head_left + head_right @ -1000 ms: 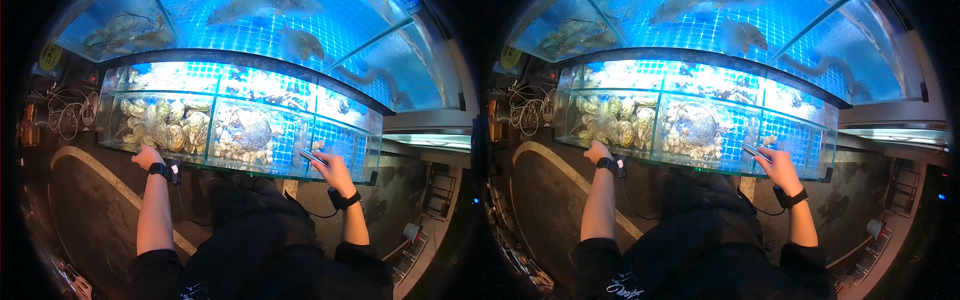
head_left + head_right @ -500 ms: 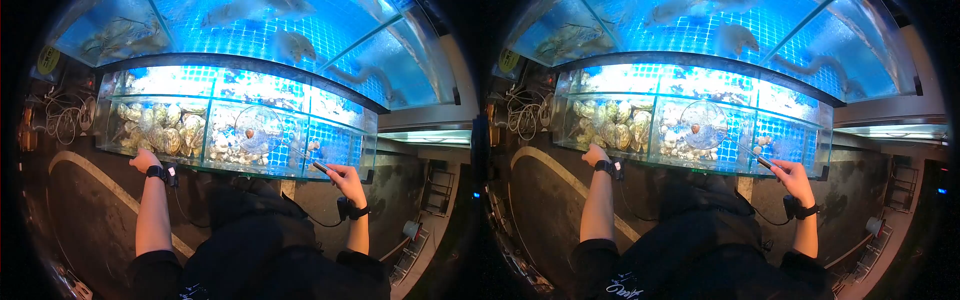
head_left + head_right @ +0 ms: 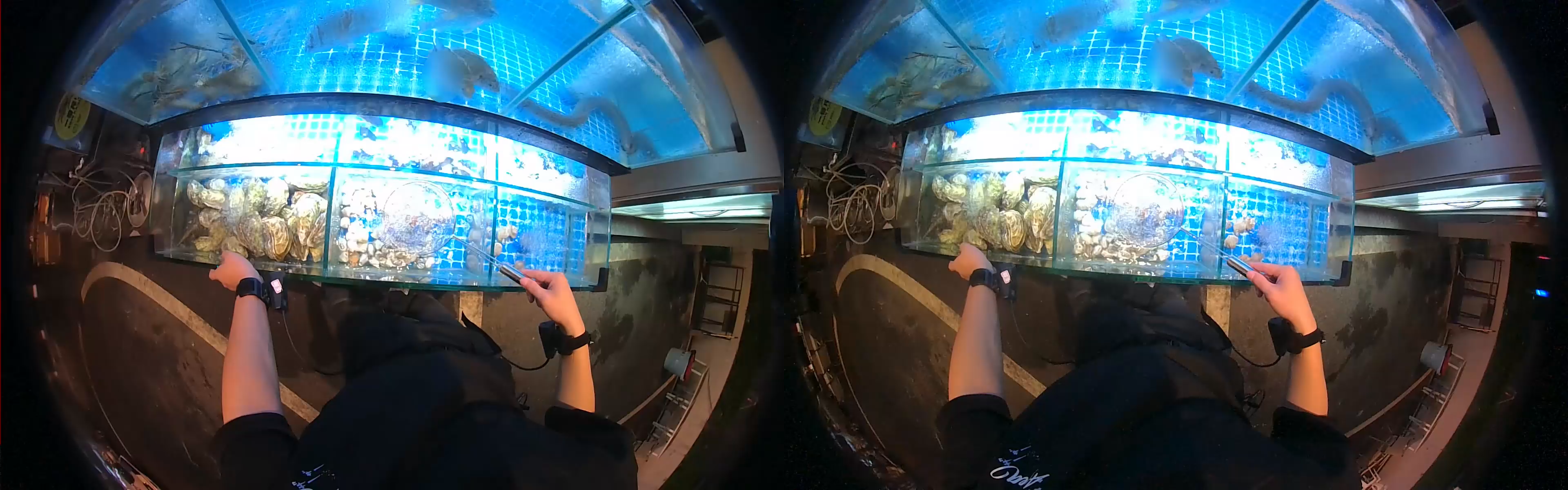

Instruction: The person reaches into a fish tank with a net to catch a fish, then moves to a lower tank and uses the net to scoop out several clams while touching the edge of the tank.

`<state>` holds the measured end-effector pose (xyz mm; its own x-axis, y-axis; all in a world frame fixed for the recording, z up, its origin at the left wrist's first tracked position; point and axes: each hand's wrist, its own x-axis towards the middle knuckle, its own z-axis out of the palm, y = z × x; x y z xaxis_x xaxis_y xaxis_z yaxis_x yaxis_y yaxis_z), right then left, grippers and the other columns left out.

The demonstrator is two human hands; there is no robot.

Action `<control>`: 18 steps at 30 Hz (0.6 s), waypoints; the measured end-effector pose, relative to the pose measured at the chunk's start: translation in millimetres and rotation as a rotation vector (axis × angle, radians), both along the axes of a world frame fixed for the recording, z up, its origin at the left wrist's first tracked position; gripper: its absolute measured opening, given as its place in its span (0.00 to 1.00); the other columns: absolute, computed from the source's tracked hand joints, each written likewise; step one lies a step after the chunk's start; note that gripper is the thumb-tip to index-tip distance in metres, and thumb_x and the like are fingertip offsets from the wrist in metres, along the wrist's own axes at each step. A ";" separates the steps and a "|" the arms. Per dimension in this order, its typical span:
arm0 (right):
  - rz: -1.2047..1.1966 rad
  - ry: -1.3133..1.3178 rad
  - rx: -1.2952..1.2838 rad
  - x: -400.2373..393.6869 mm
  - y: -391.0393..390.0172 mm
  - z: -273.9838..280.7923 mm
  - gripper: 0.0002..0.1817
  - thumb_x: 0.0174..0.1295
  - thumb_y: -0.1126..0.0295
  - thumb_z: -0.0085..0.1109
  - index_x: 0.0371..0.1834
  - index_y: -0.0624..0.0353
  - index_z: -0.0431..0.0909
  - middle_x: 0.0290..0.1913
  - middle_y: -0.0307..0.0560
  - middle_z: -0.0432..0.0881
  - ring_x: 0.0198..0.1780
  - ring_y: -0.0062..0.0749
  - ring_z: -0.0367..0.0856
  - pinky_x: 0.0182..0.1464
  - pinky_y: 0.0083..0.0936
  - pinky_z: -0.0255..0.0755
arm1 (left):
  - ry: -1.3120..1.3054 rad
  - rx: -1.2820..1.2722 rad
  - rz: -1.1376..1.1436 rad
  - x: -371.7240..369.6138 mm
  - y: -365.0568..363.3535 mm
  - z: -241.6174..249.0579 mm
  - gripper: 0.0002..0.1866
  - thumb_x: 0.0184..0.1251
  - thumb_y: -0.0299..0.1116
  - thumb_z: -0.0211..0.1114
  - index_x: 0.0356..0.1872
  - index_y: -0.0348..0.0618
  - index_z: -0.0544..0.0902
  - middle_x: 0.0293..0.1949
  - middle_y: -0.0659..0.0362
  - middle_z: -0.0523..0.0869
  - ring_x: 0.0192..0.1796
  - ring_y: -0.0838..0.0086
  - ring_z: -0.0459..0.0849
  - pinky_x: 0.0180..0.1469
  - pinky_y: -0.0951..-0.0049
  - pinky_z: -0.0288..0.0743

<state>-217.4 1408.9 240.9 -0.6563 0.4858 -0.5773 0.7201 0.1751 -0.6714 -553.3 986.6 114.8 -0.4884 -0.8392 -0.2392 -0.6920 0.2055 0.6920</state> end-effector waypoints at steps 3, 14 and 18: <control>-0.016 0.008 -0.007 3.3 -0.4 -0.7 0.14 0.62 0.67 0.59 0.46 0.65 0.81 0.20 0.34 0.74 0.22 0.14 0.69 0.25 0.17 0.62 | -0.022 -0.019 -0.010 0.3 0.1 0.3 0.32 0.64 0.43 0.55 0.63 0.34 0.59 0.53 0.36 0.75 0.55 0.46 0.76 0.56 0.52 0.71; -0.082 0.047 -0.098 10.5 0.0 -7.3 0.15 0.62 0.66 0.59 0.49 0.61 0.81 0.20 0.31 0.73 0.22 0.12 0.67 0.23 0.14 0.59 | 0.003 -0.011 -0.014 -0.7 -3.7 -6.2 0.32 0.63 0.43 0.55 0.62 0.33 0.59 0.53 0.36 0.75 0.54 0.46 0.76 0.56 0.52 0.71; -0.090 0.026 -0.083 10.4 -0.2 -6.1 0.15 0.62 0.66 0.59 0.49 0.61 0.81 0.20 0.31 0.73 0.21 0.12 0.66 0.23 0.14 0.58 | 0.004 0.004 -0.006 0.2 -0.8 -2.3 0.32 0.63 0.43 0.56 0.62 0.33 0.60 0.53 0.36 0.75 0.55 0.46 0.76 0.56 0.52 0.71</control>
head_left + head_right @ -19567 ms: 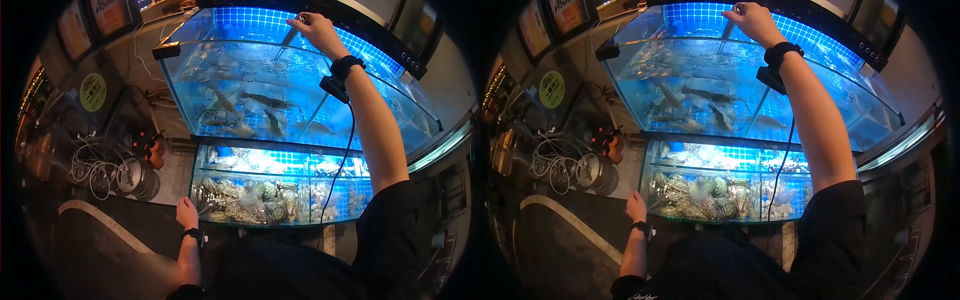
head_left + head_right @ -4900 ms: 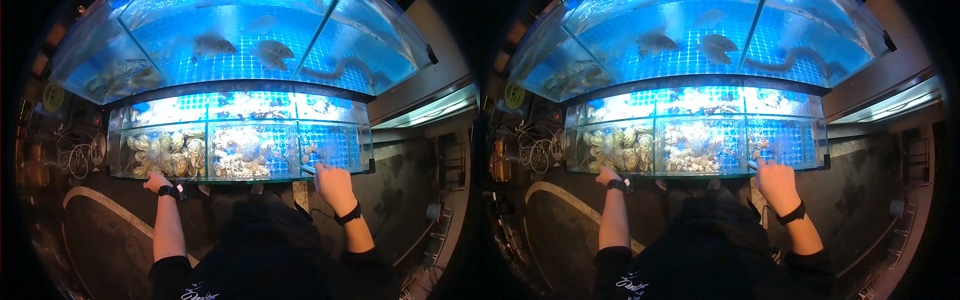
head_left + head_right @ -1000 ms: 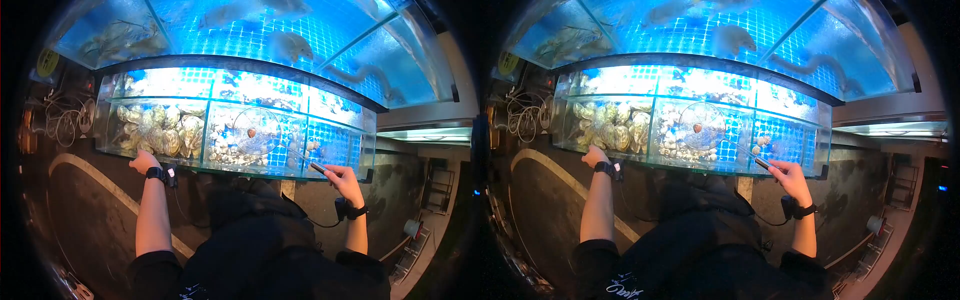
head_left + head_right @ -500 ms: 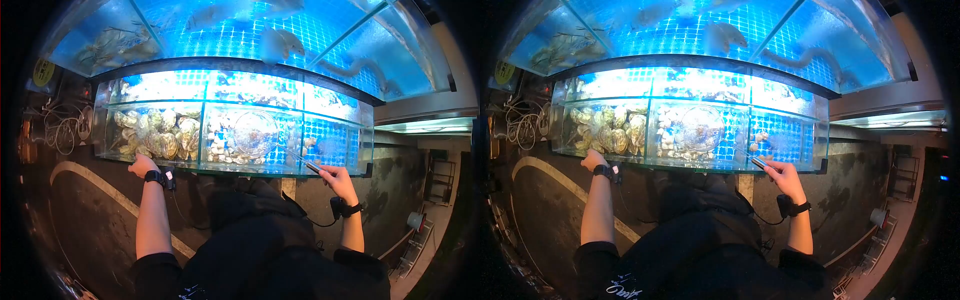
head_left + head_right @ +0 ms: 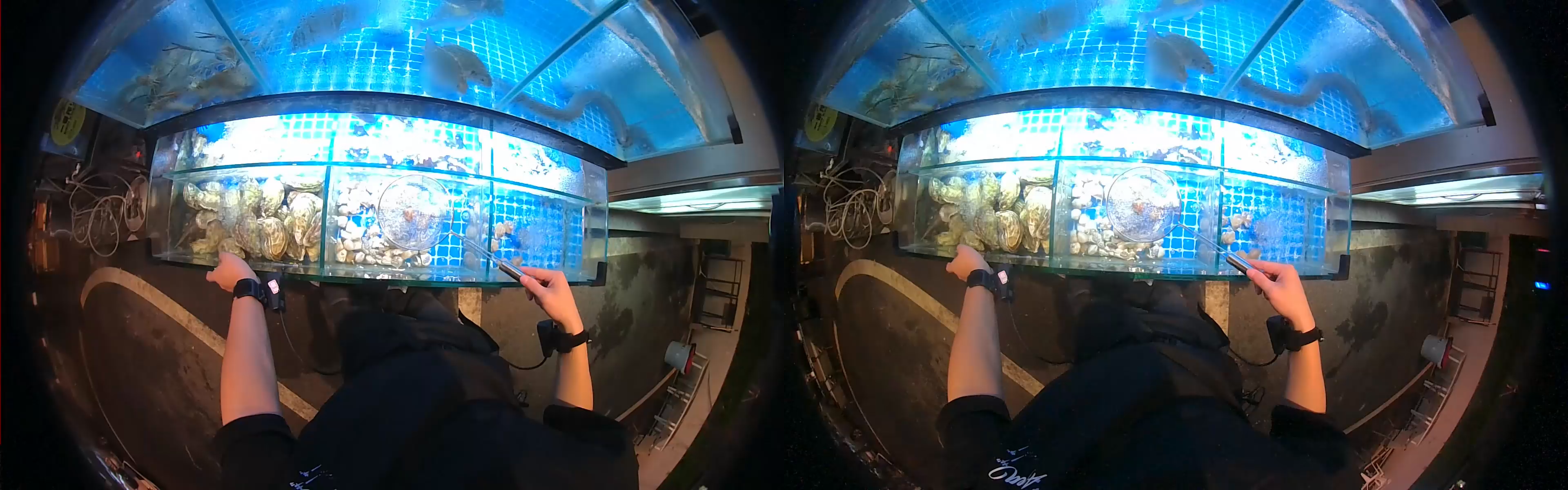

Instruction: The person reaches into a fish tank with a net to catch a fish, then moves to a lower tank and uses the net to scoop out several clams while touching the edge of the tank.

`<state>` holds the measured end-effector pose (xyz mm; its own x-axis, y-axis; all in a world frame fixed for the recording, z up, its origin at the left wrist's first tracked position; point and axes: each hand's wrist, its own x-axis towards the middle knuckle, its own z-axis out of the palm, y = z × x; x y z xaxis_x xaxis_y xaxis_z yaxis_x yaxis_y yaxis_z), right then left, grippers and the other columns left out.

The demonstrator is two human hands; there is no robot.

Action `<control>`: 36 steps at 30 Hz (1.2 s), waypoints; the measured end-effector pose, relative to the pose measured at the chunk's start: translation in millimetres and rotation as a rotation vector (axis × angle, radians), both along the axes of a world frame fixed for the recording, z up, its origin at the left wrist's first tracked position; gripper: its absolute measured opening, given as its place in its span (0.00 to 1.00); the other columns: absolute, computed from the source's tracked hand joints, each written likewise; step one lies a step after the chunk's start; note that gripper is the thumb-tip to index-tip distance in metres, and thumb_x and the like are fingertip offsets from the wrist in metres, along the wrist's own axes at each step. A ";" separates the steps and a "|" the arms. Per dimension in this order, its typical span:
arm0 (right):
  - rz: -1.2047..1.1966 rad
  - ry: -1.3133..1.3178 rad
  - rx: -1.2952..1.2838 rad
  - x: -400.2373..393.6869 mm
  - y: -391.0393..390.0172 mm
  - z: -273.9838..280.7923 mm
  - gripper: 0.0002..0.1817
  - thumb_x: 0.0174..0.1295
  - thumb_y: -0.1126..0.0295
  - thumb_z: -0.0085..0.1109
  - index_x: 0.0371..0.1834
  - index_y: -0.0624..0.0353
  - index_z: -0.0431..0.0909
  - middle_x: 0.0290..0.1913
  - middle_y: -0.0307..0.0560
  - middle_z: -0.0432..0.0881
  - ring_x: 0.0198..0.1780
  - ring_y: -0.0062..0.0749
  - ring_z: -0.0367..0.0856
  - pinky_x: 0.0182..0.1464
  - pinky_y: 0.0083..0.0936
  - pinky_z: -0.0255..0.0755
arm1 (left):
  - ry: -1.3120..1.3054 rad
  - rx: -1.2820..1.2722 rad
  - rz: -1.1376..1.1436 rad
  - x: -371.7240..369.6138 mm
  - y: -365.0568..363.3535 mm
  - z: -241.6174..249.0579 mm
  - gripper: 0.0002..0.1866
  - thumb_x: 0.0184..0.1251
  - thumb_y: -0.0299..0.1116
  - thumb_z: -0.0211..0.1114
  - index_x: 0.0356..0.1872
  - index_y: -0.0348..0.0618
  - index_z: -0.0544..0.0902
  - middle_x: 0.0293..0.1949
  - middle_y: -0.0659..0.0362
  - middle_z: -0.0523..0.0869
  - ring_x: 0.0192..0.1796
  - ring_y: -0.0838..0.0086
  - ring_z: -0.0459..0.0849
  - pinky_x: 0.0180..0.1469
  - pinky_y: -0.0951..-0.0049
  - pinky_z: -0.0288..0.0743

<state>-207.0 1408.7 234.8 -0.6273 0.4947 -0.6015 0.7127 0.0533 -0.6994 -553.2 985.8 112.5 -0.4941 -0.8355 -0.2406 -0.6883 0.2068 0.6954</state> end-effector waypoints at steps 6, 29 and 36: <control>0.013 0.013 0.011 1.7 0.7 -1.0 0.15 0.62 0.66 0.59 0.49 0.61 0.81 0.19 0.31 0.73 0.20 0.11 0.65 0.22 0.14 0.57 | 0.003 0.011 0.007 0.4 2.1 3.4 0.31 0.63 0.43 0.56 0.61 0.33 0.61 0.53 0.36 0.75 0.55 0.45 0.76 0.56 0.52 0.71; 0.065 -0.021 0.043 -4.0 3.1 -11.1 0.16 0.61 0.65 0.61 0.48 0.64 0.81 0.22 0.35 0.76 0.23 0.15 0.71 0.26 0.18 0.65 | -0.023 -0.022 -0.025 0.9 -0.8 2.2 0.31 0.64 0.42 0.54 0.62 0.32 0.59 0.53 0.36 0.75 0.55 0.46 0.76 0.56 0.52 0.71; 0.104 -0.025 0.095 -6.8 2.3 -15.2 0.17 0.60 0.64 0.61 0.48 0.64 0.81 0.22 0.37 0.77 0.23 0.17 0.73 0.27 0.19 0.66 | 0.000 0.000 0.002 -0.3 -2.5 -1.0 0.32 0.63 0.43 0.56 0.62 0.32 0.60 0.53 0.36 0.75 0.55 0.46 0.76 0.56 0.53 0.71</control>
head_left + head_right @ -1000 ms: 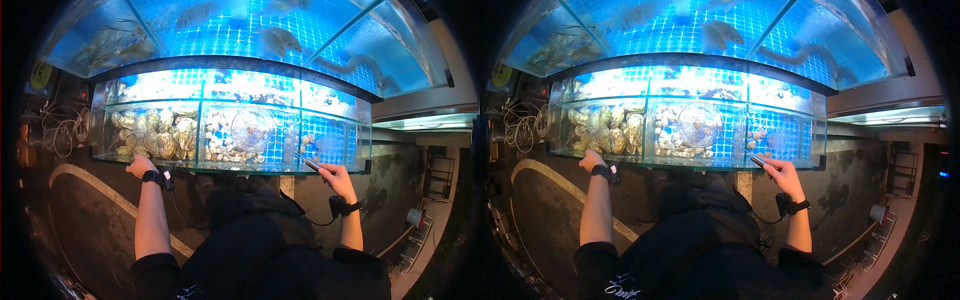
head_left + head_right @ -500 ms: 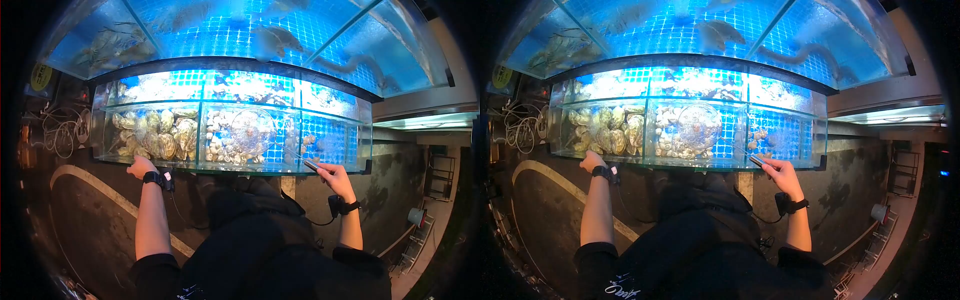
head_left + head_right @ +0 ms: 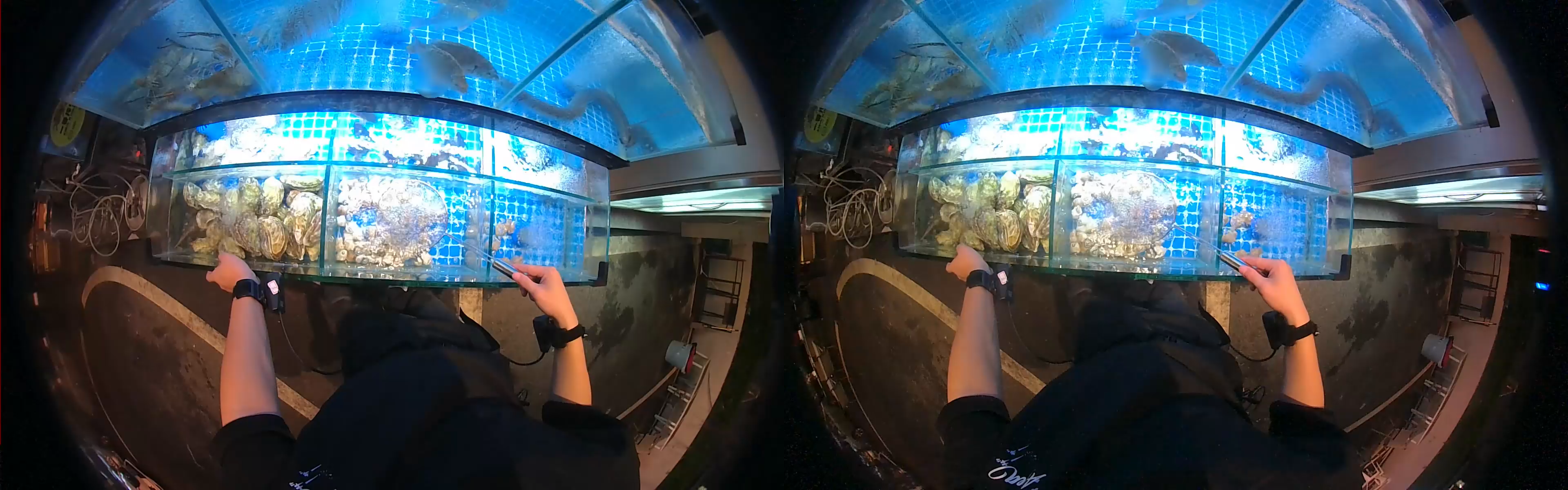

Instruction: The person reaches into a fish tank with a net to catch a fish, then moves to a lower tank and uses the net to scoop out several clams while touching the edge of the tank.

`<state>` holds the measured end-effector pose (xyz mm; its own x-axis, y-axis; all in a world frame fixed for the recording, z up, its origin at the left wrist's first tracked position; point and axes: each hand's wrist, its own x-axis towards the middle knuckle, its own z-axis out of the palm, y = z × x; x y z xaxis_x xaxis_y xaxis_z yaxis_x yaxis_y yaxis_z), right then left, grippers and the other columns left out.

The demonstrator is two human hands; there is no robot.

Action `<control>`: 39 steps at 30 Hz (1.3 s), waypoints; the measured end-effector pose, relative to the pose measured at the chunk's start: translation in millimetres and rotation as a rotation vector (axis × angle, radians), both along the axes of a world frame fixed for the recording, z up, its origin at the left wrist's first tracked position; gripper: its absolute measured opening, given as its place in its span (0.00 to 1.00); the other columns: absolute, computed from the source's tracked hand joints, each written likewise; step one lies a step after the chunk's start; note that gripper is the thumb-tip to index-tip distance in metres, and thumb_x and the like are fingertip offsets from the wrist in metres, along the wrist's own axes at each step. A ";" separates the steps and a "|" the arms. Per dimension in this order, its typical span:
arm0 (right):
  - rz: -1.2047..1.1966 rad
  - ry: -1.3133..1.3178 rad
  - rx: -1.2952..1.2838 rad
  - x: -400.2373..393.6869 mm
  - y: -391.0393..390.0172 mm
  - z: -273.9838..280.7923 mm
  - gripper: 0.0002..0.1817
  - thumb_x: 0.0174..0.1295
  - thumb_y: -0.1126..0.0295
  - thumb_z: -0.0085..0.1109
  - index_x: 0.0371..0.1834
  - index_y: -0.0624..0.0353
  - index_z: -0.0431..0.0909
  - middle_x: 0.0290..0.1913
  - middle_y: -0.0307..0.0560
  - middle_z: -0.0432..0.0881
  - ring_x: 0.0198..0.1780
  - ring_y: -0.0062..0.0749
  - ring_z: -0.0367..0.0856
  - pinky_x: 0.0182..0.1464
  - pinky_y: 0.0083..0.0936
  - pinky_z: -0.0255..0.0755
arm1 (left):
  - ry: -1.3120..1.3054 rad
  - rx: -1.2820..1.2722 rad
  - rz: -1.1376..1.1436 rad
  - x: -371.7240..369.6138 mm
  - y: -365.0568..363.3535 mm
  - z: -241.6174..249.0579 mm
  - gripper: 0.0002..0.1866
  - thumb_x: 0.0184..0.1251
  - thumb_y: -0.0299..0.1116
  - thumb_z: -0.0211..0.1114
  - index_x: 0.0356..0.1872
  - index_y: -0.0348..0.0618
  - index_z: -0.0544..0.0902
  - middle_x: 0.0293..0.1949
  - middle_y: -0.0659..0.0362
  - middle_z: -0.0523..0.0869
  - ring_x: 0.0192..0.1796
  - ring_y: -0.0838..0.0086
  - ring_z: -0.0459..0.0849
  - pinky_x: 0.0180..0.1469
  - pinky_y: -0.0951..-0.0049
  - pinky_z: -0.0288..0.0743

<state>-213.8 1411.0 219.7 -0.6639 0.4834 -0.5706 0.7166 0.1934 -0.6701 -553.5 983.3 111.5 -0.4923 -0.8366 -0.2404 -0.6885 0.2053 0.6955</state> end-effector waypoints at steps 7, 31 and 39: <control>0.008 -0.013 0.009 -0.1 0.1 -3.0 0.17 0.60 0.64 0.61 0.48 0.64 0.81 0.22 0.36 0.77 0.23 0.17 0.72 0.27 0.19 0.66 | -0.018 0.015 -0.007 1.0 3.5 5.6 0.31 0.63 0.42 0.55 0.61 0.32 0.60 0.53 0.36 0.75 0.55 0.46 0.76 0.56 0.52 0.71; 0.544 0.443 1.049 4.4 -16.2 15.5 0.24 0.49 0.73 0.67 0.52 0.43 0.80 0.26 0.39 0.74 0.24 0.31 0.74 0.23 0.26 0.66 | -0.014 0.024 -0.011 3.9 8.6 11.9 0.30 0.63 0.42 0.54 0.62 0.34 0.60 0.54 0.36 0.74 0.55 0.46 0.76 0.56 0.51 0.71; 0.418 0.521 1.079 14.3 -18.2 6.8 0.25 0.45 0.75 0.71 0.51 0.48 0.81 0.28 0.40 0.77 0.25 0.30 0.75 0.24 0.25 0.68 | 0.017 -0.011 -0.011 0.9 1.3 1.7 0.32 0.63 0.42 0.55 0.63 0.34 0.60 0.54 0.36 0.75 0.55 0.45 0.76 0.56 0.52 0.71</control>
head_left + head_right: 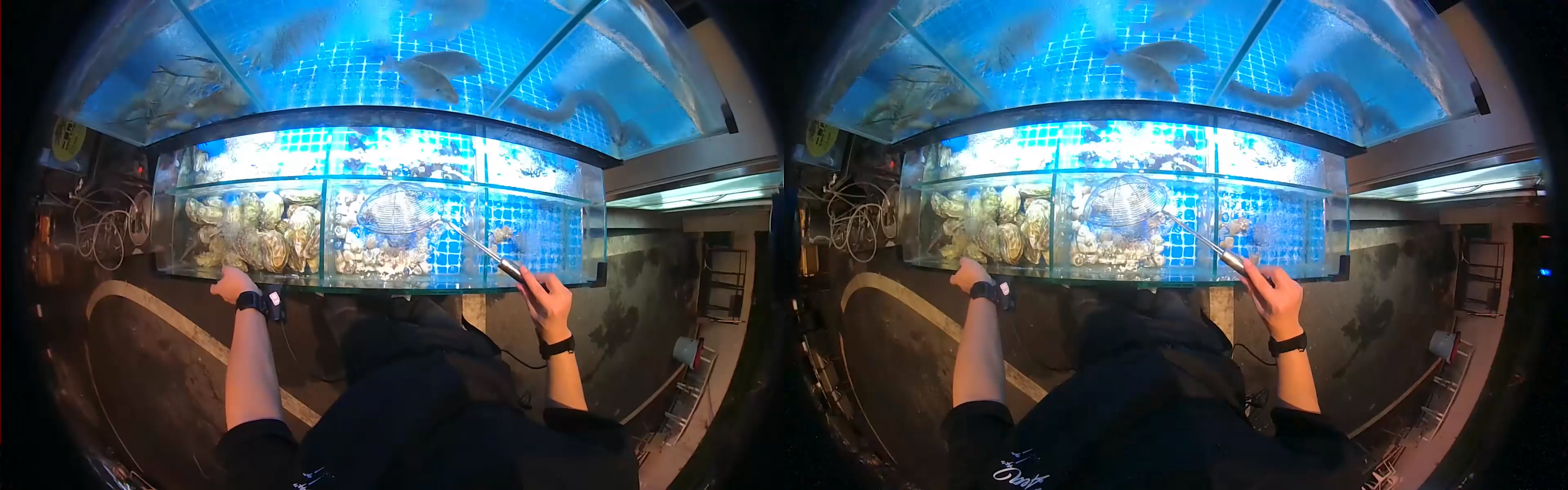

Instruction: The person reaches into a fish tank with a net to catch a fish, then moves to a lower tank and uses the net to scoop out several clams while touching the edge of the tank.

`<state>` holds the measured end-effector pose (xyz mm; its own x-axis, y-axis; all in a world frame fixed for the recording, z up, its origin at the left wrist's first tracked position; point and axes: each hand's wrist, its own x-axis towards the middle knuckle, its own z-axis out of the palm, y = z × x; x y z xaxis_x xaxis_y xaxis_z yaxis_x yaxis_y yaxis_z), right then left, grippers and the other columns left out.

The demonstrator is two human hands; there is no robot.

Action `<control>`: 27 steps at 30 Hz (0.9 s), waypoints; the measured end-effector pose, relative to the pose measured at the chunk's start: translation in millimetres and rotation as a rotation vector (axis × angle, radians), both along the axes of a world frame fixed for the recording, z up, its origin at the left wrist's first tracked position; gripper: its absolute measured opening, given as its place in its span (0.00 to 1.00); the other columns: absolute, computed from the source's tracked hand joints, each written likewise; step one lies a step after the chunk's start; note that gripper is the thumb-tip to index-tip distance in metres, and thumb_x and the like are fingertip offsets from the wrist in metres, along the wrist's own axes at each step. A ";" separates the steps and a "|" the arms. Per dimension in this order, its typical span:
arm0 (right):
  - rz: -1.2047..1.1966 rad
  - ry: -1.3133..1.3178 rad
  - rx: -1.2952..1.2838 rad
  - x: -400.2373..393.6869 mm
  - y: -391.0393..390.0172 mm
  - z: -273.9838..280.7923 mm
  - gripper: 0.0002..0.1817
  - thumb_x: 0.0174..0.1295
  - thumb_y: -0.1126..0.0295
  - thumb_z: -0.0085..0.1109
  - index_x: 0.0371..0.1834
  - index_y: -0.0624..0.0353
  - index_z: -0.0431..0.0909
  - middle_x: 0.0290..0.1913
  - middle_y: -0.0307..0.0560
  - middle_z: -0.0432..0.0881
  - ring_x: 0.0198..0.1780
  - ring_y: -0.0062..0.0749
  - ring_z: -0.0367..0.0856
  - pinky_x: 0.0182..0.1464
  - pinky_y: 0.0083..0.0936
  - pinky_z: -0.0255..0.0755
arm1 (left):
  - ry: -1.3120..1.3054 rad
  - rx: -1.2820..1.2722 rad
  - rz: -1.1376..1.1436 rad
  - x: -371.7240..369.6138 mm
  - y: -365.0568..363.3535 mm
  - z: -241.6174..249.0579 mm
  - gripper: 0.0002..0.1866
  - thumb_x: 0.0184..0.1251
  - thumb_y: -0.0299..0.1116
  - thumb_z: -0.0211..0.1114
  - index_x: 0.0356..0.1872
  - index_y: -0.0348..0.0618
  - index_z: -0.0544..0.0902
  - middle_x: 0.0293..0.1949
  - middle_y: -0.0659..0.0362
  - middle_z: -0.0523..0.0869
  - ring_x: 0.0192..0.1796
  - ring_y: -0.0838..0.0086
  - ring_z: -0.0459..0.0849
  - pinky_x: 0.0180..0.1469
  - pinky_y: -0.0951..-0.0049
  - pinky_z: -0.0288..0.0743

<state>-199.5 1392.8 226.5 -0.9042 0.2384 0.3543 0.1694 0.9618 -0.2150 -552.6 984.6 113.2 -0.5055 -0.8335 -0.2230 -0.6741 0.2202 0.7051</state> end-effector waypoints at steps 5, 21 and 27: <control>-0.160 0.112 -0.177 -0.8 -4.1 0.4 0.23 0.48 0.77 0.69 0.51 0.53 0.81 0.28 0.42 0.77 0.25 0.30 0.75 0.26 0.24 0.69 | 0.013 0.012 -0.011 1.4 2.1 2.7 0.32 0.62 0.41 0.55 0.63 0.34 0.59 0.53 0.35 0.75 0.54 0.45 0.76 0.56 0.51 0.71; -0.303 0.172 -0.082 7.7 15.1 -5.4 0.22 0.50 0.74 0.69 0.51 0.51 0.81 0.28 0.42 0.77 0.25 0.31 0.76 0.28 0.26 0.71 | 0.018 0.039 -0.128 -3.5 -23.4 -22.2 0.31 0.60 0.41 0.56 0.57 0.26 0.61 0.50 0.31 0.76 0.51 0.45 0.79 0.53 0.52 0.73; -0.384 0.193 -0.130 57.5 24.1 19.8 0.21 0.48 0.74 0.70 0.48 0.53 0.82 0.28 0.42 0.79 0.26 0.31 0.78 0.28 0.24 0.72 | 0.035 0.080 -0.074 -5.4 -17.7 -17.9 0.34 0.60 0.41 0.55 0.60 0.25 0.57 0.55 0.30 0.71 0.53 0.43 0.76 0.52 0.51 0.73</control>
<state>-142.0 1416.9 246.3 -0.6616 0.5979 0.4526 0.4542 0.7998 -0.3926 -558.0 966.8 95.2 -0.5738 -0.7736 -0.2689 -0.6329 0.2105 0.7450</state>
